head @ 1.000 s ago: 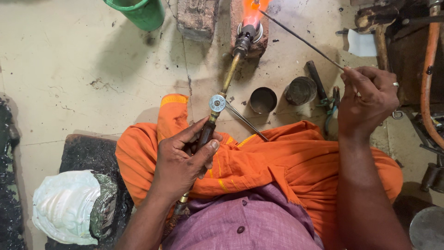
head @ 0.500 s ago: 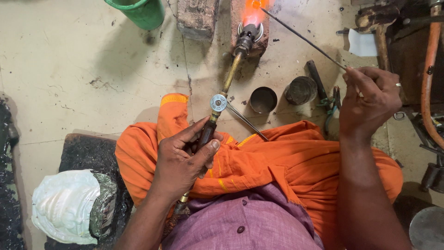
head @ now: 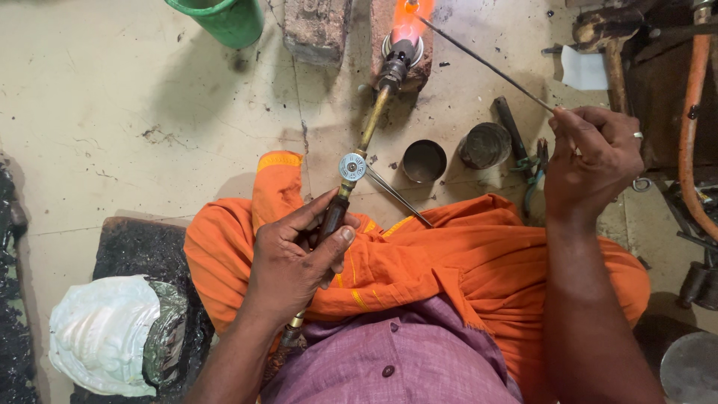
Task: The person sits on the floor holding a thin metal rod in the flame of a bench burner, rotating and repositioning the rod to heat it along its length. They occasionally lift the rod out of the flame, adjust their grip, and reinsert it while steadying the burner with the other hand.
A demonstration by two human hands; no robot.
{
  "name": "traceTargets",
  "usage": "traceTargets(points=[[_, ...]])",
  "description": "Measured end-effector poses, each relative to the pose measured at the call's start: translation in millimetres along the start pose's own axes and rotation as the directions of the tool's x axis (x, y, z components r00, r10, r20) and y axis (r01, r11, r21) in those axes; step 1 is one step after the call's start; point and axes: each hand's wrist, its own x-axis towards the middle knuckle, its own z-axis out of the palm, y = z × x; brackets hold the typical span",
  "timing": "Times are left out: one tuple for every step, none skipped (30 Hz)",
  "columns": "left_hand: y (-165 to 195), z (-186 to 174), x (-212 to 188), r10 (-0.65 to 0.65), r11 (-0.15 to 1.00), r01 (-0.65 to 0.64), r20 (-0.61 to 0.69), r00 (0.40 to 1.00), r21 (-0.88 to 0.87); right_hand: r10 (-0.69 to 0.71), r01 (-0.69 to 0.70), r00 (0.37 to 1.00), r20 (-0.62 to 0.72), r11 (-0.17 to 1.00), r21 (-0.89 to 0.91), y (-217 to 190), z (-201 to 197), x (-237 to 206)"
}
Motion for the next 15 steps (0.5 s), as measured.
traceTargets(points=[[-0.2,0.0,0.1,-0.003,1.000,0.003,-0.001,1.000,0.002,-0.003,0.003,1.000,-0.003,1.000,-0.006,0.8,0.1,-0.7],[0.0,-0.1,0.8,-0.005,1.000,0.005,-0.002,1.000,0.004,-0.006,0.006,1.000,-0.006,1.000,-0.011,1.8,0.9,-0.8],[0.0,-0.1,0.5,-0.006,1.000,0.006,-0.003,1.000,0.006,-0.010,0.010,1.000,-0.011,1.000,-0.016,2.5,1.2,-1.8],[0.1,0.1,0.0,-0.008,1.000,0.008,-0.006,1.000,0.004,-0.007,0.007,1.000,-0.010,1.000,-0.011,3.4,1.3,-2.2],[0.3,0.3,-0.1,-0.009,1.000,0.009,-0.008,1.000,0.002,-0.004,0.004,1.000,-0.009,1.000,-0.007,4.3,1.4,-2.3],[0.8,0.4,0.6,-0.010,1.000,0.010,-0.010,1.000,0.000,-0.001,0.001,1.000,-0.008,1.000,-0.002,5.1,1.7,-1.9],[1.0,0.4,0.0,-0.009,1.000,0.009,-0.008,1.000,0.005,0.004,-0.004,1.000,-0.006,1.000,-0.011,5.2,1.0,-2.7],[1.5,0.3,-0.2,-0.008,1.000,0.008,-0.006,1.000,0.009,0.009,-0.009,1.000,-0.002,1.000,-0.020,5.0,0.4,-3.2],[1.9,0.0,0.2,-0.006,1.000,0.006,-0.005,1.000,0.014,0.013,-0.013,1.000,0.000,1.000,-0.028,4.7,0.4,-3.1],[2.5,0.0,0.8,-0.010,1.000,0.010,-0.007,1.000,0.019,0.010,-0.011,1.000,-0.008,1.000,-0.027,4.4,1.1,-2.0],[2.4,0.2,0.1,-0.014,1.000,0.014,-0.009,1.000,0.022,0.008,-0.008,1.000,-0.015,1.000,-0.026,3.8,1.2,-1.7],[2.6,0.4,0.0,-0.018,0.999,0.019,-0.011,1.000,0.026,0.005,-0.006,1.000,-0.022,1.000,-0.025,3.3,1.3,-1.1],[2.6,0.5,0.1,-0.016,0.999,0.017,-0.009,1.000,0.027,0.009,-0.009,1.000,-0.022,0.999,-0.032,2.9,1.3,-0.4],[2.9,0.6,0.7,-0.014,1.000,0.015,-0.007,1.000,0.028,0.012,-0.013,1.000,-0.022,0.999,-0.038,2.8,1.4,0.7],[2.7,0.7,0.0,-0.013,1.000,0.013,-0.005,1.000,0.029,0.016,-0.017,1.000,-0.022,0.999,-0.044,2.5,1.0,0.7]])
